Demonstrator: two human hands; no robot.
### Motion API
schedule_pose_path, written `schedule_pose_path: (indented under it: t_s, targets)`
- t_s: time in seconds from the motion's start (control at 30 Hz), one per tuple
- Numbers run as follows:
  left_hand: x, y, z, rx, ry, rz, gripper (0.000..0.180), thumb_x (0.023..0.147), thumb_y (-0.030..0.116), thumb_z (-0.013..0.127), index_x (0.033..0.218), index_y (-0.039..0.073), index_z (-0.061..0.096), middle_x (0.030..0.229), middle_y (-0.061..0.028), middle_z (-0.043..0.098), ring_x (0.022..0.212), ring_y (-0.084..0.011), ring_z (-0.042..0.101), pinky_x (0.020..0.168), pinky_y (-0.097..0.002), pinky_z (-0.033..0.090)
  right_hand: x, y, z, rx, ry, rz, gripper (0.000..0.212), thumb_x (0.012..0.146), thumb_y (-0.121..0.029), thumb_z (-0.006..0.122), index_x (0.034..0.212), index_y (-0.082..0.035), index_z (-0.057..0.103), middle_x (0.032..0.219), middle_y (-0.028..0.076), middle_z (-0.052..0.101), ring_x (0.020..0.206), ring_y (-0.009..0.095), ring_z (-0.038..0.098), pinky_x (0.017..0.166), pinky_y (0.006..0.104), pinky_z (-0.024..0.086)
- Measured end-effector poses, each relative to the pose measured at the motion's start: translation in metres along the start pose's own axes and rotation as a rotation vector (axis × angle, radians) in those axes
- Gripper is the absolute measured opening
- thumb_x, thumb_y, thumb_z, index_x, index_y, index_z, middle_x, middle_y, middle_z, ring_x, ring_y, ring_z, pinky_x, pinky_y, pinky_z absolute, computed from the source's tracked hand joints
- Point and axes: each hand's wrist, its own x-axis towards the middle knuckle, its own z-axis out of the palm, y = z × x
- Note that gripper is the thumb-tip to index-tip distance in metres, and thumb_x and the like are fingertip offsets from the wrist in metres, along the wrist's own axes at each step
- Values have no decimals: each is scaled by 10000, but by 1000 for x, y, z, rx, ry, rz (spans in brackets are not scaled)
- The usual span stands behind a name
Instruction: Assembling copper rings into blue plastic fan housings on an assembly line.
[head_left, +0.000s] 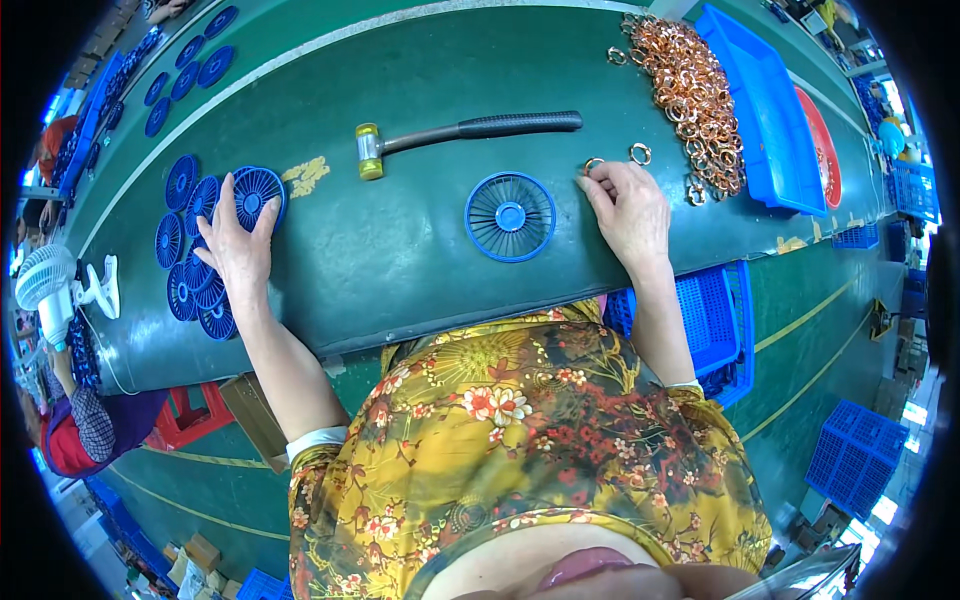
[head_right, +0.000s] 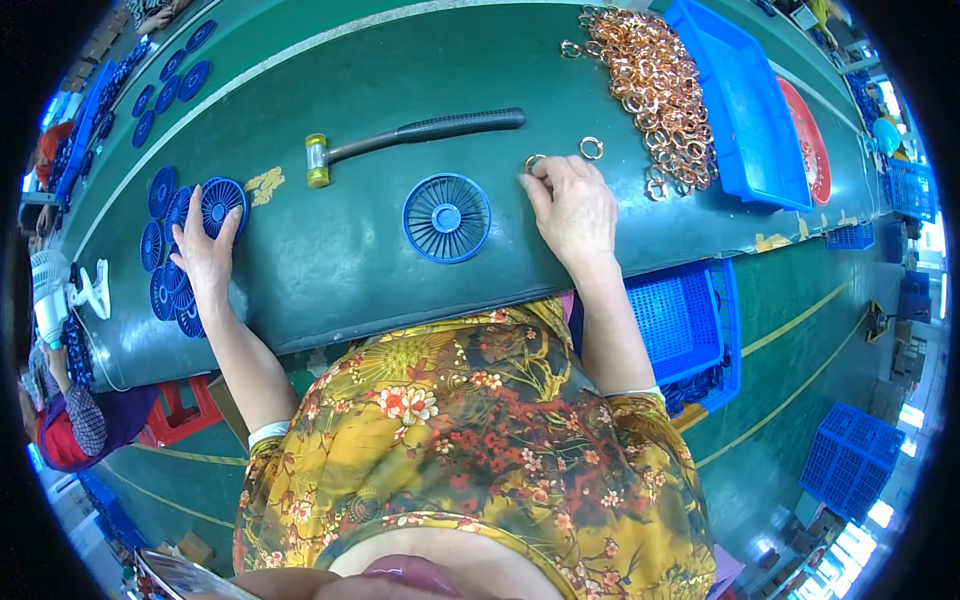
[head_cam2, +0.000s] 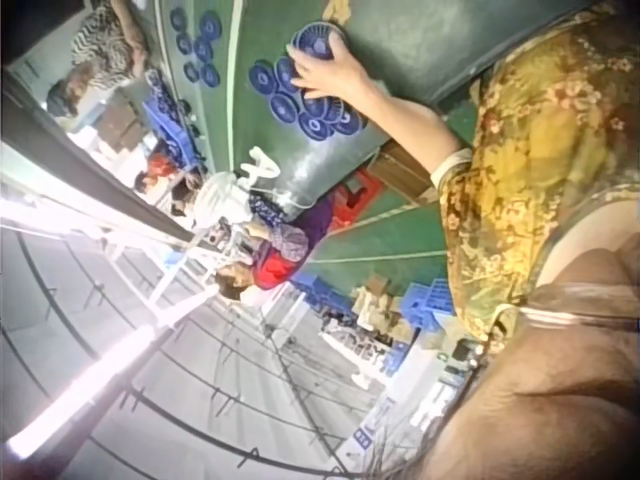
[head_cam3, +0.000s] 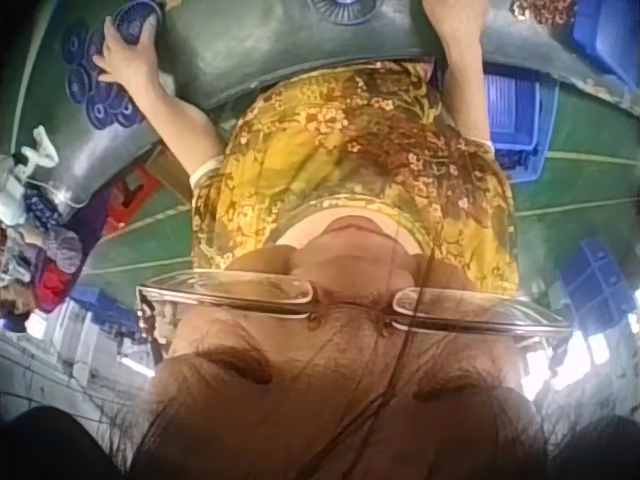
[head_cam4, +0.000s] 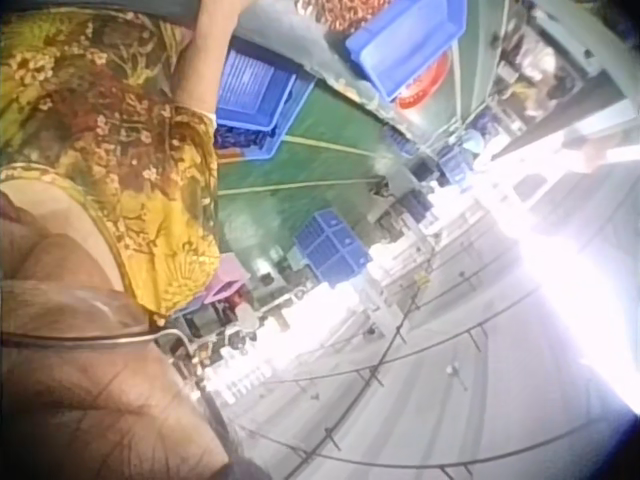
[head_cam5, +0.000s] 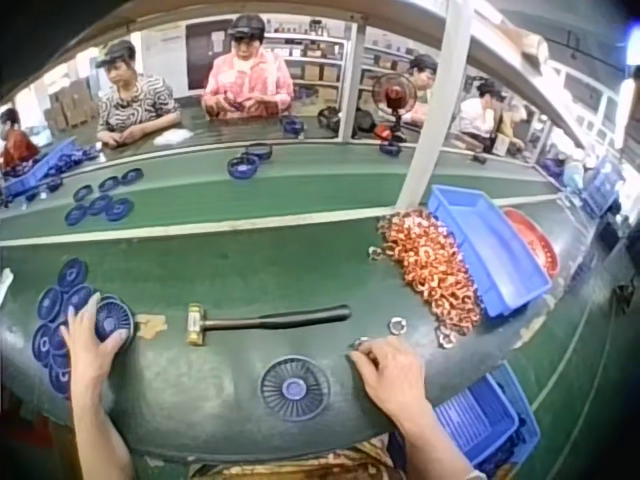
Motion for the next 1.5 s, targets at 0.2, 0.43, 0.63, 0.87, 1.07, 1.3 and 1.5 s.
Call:
schedule_pose_path:
  t_s: [0.2, 0.43, 0.63, 0.87, 1.07, 1.3, 1.5]
  targets:
    - [-5, 4, -6, -40, 227, 64, 734, 713, 275, 812, 1317, 31, 474, 1088, -198, 585, 1017, -367, 539, 918, -453, 401, -2, 4, -3, 61, 9, -121, 116, 838, -146, 689, 862, -34, 671, 784, 84, 628, 678, 199, 605, 626, 317, 483]
    - [-41, 33, -25, -414, 218, -14, 321, 857, 235, 715, 1008, -8, 569, 776, -82, 599, 697, -158, 535, 690, -308, 467, -11, -13, -1, 664, 185, -117, 106, 844, -82, 698, 886, 2, 650, 857, 69, 618, 725, 129, 576, 642, 247, 473]
    - [-76, 110, -38, -1045, 116, 78, 220, 998, 251, 510, 975, 34, 535, 849, 3, 475, 814, -77, 441, 734, -235, 414, -15, -43, -1, 787, 156, -286, 112, 825, -63, 709, 833, -6, 613, 833, 81, 629, 735, 167, 592, 647, 275, 477]
    - [-100, 140, -27, -1519, -392, -59, 272, 1034, 284, 409, 1090, 41, 517, 929, -5, 537, 841, -61, 491, 765, -226, 434, -9, -95, -3, 629, 214, -703, 213, 656, -65, 799, 764, -72, 615, 764, 59, 625, 679, 229, 601, 592, 332, 478]
    - [-110, 140, -27, -1485, -392, 50, 250, 1002, 200, 455, 1160, 7, 467, 990, -63, 570, 887, -115, 520, 805, -289, 446, -7, -108, 6, 392, 213, -686, 176, 699, -51, 760, 782, -49, 604, 763, 81, 626, 654, 256, 579, 574, 338, 459]
    - [-115, 138, -29, -1247, -246, 219, 236, 921, 83, 513, 1120, -3, 420, 873, -104, 569, 759, -151, 549, 700, -320, 469, -15, -115, 11, 309, 67, -558, 168, 745, -169, 733, 798, -79, 601, 836, 66, 595, 808, 262, 572, 742, 393, 446]
    - [-98, 112, -49, -1997, -1043, 69, 555, 846, 27, 593, 1343, -10, 349, 1187, -97, 550, 1091, -151, 553, 957, -307, 440, -10, -104, -17, 356, 64, -824, 351, 673, -324, 784, 961, -130, 734, 1112, -17, 688, 1275, 258, 489, 1109, 485, 245]
